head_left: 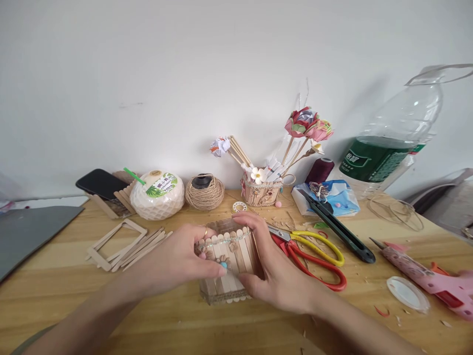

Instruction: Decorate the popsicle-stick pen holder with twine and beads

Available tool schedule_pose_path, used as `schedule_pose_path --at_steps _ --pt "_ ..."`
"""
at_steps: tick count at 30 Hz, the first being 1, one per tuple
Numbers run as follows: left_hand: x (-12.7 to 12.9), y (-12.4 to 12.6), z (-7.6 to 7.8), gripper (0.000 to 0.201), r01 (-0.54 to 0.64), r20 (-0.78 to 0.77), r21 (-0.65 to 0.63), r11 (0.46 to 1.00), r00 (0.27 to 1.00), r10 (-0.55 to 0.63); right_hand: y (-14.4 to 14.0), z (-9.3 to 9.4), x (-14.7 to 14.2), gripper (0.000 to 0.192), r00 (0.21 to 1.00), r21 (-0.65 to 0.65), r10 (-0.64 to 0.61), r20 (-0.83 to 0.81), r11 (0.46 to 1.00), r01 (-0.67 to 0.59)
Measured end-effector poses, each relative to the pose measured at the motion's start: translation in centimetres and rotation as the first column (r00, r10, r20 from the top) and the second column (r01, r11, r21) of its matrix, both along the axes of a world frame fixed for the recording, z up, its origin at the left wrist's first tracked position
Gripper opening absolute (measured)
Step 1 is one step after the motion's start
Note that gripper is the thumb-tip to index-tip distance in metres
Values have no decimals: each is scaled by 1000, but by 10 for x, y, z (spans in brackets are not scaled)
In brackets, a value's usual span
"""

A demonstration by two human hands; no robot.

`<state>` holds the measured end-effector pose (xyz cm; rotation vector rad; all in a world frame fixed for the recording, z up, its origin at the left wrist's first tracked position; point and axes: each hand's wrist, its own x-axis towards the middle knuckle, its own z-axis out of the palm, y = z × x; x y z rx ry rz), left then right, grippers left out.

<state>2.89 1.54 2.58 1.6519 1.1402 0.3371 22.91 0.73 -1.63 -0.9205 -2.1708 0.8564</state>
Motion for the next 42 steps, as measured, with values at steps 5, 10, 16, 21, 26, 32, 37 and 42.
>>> schedule_pose_path --at_steps 5,10,16,21,26,32,37,42 --pt "1 0 -1 18 4 37 -17 1000 999 -3 -1 1 -1 76 1000 1 9 -3 1000 -9" --pt "1 0 -1 18 -14 58 -13 1000 998 15 0 1 -2 76 1000 -1 3 -2 1000 -3" --pt "2 0 -2 17 -36 44 -15 999 998 37 0 0 -1 75 1000 13 3 0 1000 -3" --pt "2 0 -2 16 -39 60 -18 999 997 40 1 1 -1 75 1000 11 6 6 1000 -6" --pt "-2 1 7 19 49 -28 -45 998 998 -51 1 3 0 74 1000 -37 9 -5 999 -9" --pt "-5 6 14 22 156 8 -84 984 988 -156 1 3 0 72 997 -199 11 -79 980 -27" --pt "-5 5 15 23 143 22 -89 986 990 -141 -1 5 -3 70 993 -271 -37 -108 962 7" --pt "-1 3 15 21 132 -23 23 991 991 -132 -4 7 -11 62 980 -298 -179 -91 943 144"
